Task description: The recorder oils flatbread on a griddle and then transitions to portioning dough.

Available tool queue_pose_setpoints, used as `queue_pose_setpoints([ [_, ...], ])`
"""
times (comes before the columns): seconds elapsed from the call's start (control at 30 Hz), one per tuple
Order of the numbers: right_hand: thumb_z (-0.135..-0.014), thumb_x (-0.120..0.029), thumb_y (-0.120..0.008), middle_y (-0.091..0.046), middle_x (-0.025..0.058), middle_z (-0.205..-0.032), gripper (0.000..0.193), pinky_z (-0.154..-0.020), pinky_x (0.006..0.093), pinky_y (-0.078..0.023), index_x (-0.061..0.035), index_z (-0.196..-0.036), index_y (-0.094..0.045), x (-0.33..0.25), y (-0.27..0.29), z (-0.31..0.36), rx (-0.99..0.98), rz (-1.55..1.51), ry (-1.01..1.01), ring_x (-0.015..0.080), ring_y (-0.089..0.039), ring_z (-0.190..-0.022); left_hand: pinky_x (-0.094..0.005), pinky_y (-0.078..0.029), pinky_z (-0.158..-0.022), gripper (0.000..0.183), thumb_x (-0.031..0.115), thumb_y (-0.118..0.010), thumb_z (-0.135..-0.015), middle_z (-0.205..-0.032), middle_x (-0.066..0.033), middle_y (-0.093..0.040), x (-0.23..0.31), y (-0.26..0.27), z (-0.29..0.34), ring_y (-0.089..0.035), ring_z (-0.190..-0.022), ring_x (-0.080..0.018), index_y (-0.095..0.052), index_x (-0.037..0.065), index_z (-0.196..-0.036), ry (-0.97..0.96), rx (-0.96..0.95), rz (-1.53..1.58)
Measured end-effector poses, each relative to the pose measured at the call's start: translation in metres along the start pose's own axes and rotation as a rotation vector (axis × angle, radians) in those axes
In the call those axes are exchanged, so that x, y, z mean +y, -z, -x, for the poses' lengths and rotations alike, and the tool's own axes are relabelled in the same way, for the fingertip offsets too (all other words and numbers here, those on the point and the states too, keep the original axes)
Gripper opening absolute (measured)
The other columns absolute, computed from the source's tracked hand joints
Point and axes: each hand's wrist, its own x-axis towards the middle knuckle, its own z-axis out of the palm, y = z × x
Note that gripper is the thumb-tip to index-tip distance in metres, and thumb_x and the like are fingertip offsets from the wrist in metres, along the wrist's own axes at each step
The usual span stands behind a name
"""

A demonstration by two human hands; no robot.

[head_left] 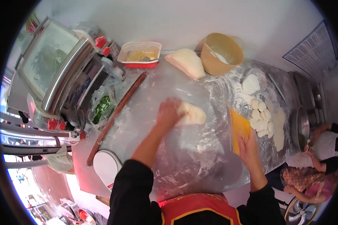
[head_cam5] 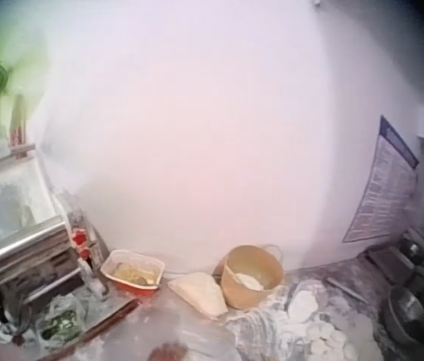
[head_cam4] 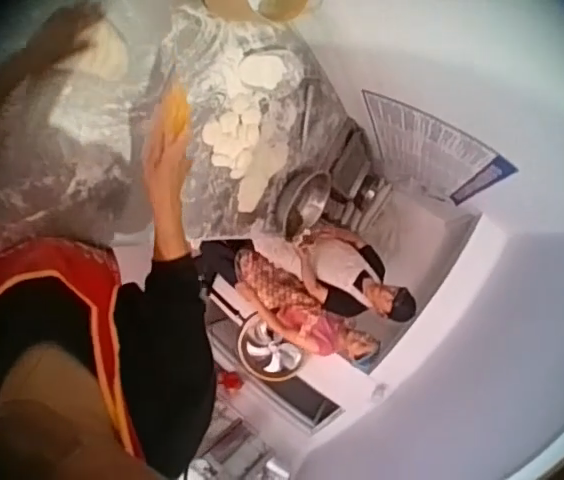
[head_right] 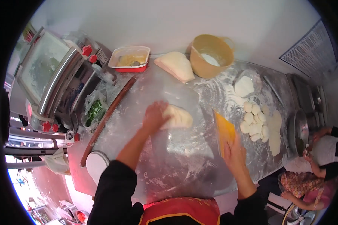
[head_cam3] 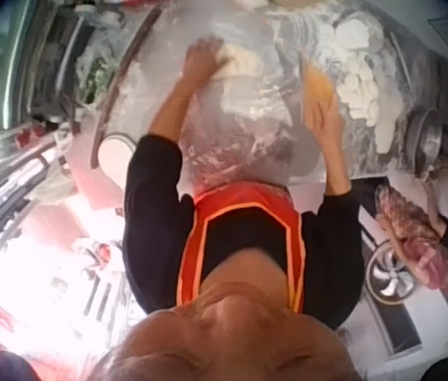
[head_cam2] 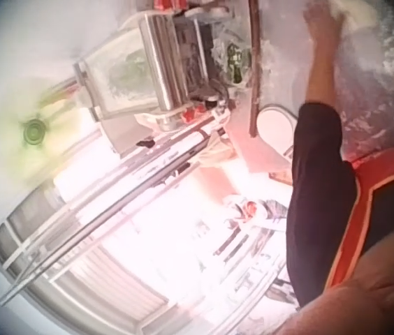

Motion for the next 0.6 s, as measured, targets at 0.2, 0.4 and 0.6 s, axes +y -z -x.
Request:
queue_pose_setpoints([
  [0.2, -0.09, -0.013, -0.054, -0.062, 0.0212, -0.086, 0.038, -0.061, 0.0364, -0.049, -0.0005, -0.122, -0.039, 0.05, 0.032, 0.109, 0.167, -0.077, -0.214, 0.0336, -0.065, -0.075, -0.0484, -0.026, -0.105, 0.056, 0.047, -0.044, -0.09, -0.136, -0.0194, -0.041, 0.041, -0.011, -0.031, -0.036, -0.125, -0.0394, -0.048, 0.006, -0.128, 0.02, -0.036, 0.272],
  [0.4, -0.089, -0.023, -0.055, -0.061, 0.0243, -0.077, 0.047, -0.057, 0.045, -0.049, -0.008, -0.127, -0.032, 0.038, 0.029, 0.153, 0.098, -0.016, -0.336, 0.0436, -0.06, -0.068, -0.0504, -0.028, -0.102, 0.062, 0.041, -0.055, -0.086, -0.139, -0.0212, -0.036, 0.089, 0.01, 0.073, -0.036, -0.126, -0.0368, -0.039, 0.007, -0.136, -0.172, -0.611, -0.108],
  [0.6, -0.09, -0.026, -0.052, -0.061, 0.027, -0.087, 0.051, -0.069, 0.0498, -0.048, -0.0091, -0.131, -0.028, 0.032, 0.035, 0.203, 0.119, -0.067, -0.335, 0.0468, -0.059, -0.078, -0.0495, -0.027, -0.103, 0.078, 0.053, -0.057, -0.08, -0.138, -0.0259, -0.035, 0.139, -0.018, 0.067, -0.036, -0.125, -0.0413, -0.036, 0.004, -0.137, -0.249, -0.107, -0.041],
])
